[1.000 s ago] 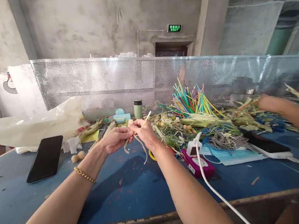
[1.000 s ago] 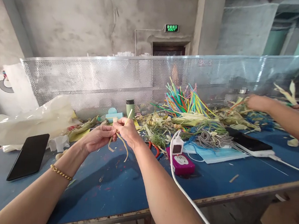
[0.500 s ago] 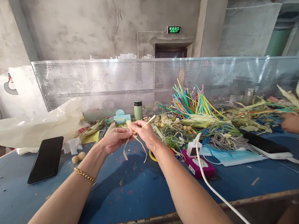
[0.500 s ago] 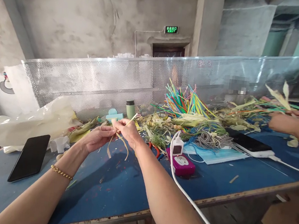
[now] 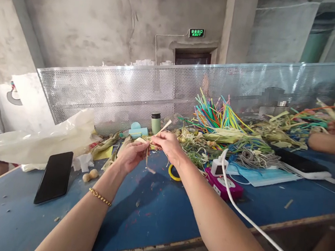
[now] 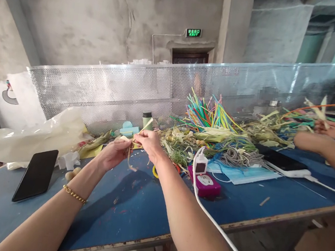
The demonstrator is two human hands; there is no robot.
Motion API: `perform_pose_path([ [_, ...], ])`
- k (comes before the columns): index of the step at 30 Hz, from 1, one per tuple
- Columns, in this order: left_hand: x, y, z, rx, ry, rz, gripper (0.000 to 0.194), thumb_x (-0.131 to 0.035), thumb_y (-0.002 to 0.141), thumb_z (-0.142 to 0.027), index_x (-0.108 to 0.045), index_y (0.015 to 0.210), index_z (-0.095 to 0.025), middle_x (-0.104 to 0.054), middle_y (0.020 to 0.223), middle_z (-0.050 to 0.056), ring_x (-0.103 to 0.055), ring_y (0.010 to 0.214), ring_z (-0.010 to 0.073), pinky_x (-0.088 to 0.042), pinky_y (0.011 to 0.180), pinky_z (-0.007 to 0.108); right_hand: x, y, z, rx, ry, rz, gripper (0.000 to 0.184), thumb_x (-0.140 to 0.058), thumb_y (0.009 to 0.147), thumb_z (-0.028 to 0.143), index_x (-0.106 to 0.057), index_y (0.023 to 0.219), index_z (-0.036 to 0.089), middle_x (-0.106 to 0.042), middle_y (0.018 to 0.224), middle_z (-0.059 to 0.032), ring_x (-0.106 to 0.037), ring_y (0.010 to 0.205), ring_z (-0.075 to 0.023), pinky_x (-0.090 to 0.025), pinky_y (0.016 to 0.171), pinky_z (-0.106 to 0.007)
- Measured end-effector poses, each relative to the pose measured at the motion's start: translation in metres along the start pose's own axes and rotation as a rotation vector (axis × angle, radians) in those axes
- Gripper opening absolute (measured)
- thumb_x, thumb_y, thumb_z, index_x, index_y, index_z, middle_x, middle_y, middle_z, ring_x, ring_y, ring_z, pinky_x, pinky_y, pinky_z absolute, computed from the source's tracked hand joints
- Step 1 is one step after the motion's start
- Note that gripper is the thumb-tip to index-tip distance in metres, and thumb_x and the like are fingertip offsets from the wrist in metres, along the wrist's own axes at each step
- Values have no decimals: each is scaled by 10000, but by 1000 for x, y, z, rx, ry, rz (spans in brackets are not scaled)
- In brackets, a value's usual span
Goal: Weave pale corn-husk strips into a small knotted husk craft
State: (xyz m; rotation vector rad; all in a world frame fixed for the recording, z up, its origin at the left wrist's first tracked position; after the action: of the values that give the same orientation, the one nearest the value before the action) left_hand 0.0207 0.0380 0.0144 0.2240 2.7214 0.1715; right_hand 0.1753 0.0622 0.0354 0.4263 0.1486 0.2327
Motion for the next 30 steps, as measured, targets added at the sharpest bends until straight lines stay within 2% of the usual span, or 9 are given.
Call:
perform_pose_path([
  [5, 0, -3, -4, 11, 86, 105, 193, -877, 691, -249, -775, 757, -99, -744, 731, 91, -666, 663, 168, -538, 659, 283, 1, 1, -6, -5, -53, 138, 349, -845, 662, 417, -609, 634, 161, -581, 573, 24, -496, 538, -95, -408, 570, -251],
  [9, -3, -5, -3, 29, 94, 141, 192, -904, 660, -227, -776, 728, -102, -752, 754, 90, -668, 708, 169, -536, 696, 286, 3, 1, -4, -5, -171, 198, 304, -756, 766, 427, -615, 690, 168, -621, 629, 0, -548, 589, -128, -426, 608, -270],
  [11, -4, -5, -1, 28, 58, 108, 188, -908, 646, -187, -758, 711, -96, -731, 727, 71, -649, 679, 145, -527, 671, 269, 6, 1, 0, 79, -407, 64, 272, -717, 819, 383, -613, 681, 173, -629, 645, -13, -554, 620, -145, -409, 624, -279],
  [14, -3, -2, 2, 24, -13, -8, 161, -877, 665, -125, -733, 729, -96, -685, 673, 29, -613, 607, 106, -507, 611, 238, 7, -1, 13, 321, -813, -252, 211, -660, 880, 286, -623, 703, 177, -681, 759, -58, -591, 741, -180, -402, 704, -300],
  [16, -2, 1, 2, 22, -50, -75, 151, -850, 691, -108, -706, 737, -113, -666, 656, 11, -612, 589, 105, -491, 573, 232, 4, -4, 19, 422, -922, -312, 195, -622, 909, 249, -625, 724, 185, -704, 810, -72, -612, 787, -190, -407, 730, -299],
  [20, -1, 3, 1, 3, -117, -147, 174, -824, 717, -101, -657, 745, -143, -655, 651, -13, -605, 565, 104, -449, 517, 227, -12, -12, 18, 341, -802, -107, 221, -634, 883, 199, -592, 666, 198, -689, 683, -36, -603, 641, -159, -416, 632, -270],
  [25, -4, 1, 2, -13, -139, -147, 201, -831, 716, -145, -630, 722, -159, -631, 609, -28, -588, 545, 119, -443, 520, 249, -26, -17, 5, 9, -494, -5, 147, -649, 862, 207, -580, 732, 213, -592, 521, 18, -540, 413, -147, -392, 433, -259],
  [27, -5, 1, 3, -24, -127, -106, 219, -854, 687, -161, -636, 706, -148, -653, 639, -8, -601, 576, 125, -447, 543, 252, -25, -16, 3, 36, -503, -37, 181, -630, 857, 171, -557, 697, 217, -598, 544, 16, -550, 428, -145, -400, 441, -256],
  [30, -3, 4, 5, -84, -79, -53, 244, -893, 593, -136, -681, 711, -113, -682, 682, 29, -591, 610, 117, -421, 568, 241, -21, -13, 3, 186, -638, -68, 198, -616, 854, 136, -559, 683, 216, -637, 598, -1, -592, 529, -152, -419, 532, -256],
])
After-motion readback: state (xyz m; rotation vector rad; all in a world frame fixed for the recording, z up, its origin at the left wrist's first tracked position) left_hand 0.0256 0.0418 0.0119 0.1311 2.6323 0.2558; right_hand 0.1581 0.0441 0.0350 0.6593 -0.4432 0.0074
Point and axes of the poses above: each hand's wrist, its own y-axis towards the middle knuckle, its own x-axis out of the back of the hand, z = x × y, the point moved 2 cm from there along y, towards the middle knuckle
